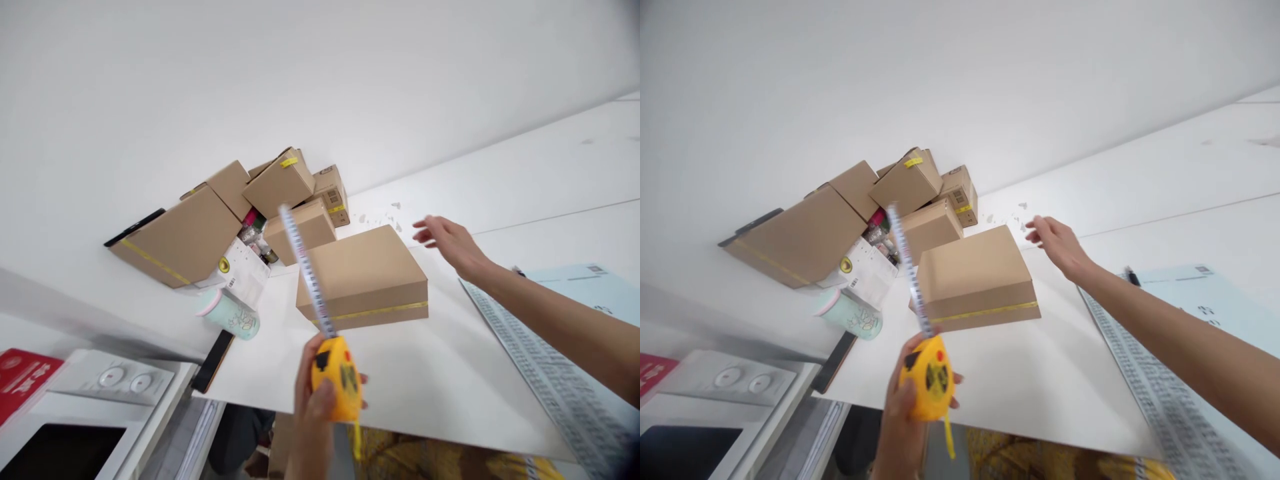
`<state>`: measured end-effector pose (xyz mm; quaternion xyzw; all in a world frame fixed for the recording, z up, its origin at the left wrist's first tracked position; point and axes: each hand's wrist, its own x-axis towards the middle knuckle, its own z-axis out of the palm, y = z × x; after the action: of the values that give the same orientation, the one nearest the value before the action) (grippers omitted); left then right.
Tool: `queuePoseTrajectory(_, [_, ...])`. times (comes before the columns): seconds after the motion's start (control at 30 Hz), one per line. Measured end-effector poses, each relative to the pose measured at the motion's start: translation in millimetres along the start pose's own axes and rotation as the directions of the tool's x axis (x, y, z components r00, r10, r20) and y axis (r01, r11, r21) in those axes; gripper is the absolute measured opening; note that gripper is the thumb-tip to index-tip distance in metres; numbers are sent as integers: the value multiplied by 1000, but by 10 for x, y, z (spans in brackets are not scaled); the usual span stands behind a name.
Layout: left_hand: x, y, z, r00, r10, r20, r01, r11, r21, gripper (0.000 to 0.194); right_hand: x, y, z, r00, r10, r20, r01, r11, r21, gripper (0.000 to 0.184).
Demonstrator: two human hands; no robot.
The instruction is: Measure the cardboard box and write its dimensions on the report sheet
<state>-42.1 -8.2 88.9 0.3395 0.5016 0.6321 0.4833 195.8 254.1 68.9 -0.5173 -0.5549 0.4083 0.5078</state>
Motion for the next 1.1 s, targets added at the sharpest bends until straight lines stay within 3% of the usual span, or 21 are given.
queuePoseTrajectory(0.07, [38,6,-286,975,129,-179,-104,984,143,70,-277,202,-206,994,59,91,-54,997,-56,55])
queuePoseTrajectory(0.13, [160,-27,-494,943,174,-284,-110,967,228,69,-510,366,-319,979,106,171,-92,992,-88,54])
queuePoseTrajectory(0.27, [489,-140,-624,960,123,-250,-76,979,190,61,-758,442,-258,950,83,300,-67,996,-64,58])
queuePoseTrajectory(0.4, [659,-96,-545,983,101,-152,-82,988,129,55,-790,218,-124,934,-33,356,47,998,-31,66])
queuePoseTrajectory(0.57, [745,242,-415,989,140,-47,-136,987,90,59,-679,-221,-172,973,-137,185,167,974,-156,72])
queuePoseTrajectory(0.73, [751,420,-239,985,172,3,-172,979,112,56,-419,-347,-176,995,-74,73,87,978,-192,59])
queuePoseTrajectory(0.87, [420,125,-57,983,181,40,-184,979,89,70,-293,-298,-110,970,-239,33,241,954,-181,43])
queuePoseTrajectory(0.97, [144,-245,136,977,36,212,-48,997,54,83,-248,-342,-94,964,-251,89,261,955,-138,34])
queuePoseTrajectory(1.1, [34,-536,364,925,-129,358,99,990,102,80,-194,-445,-94,947,-299,116,316,933,-174,32])
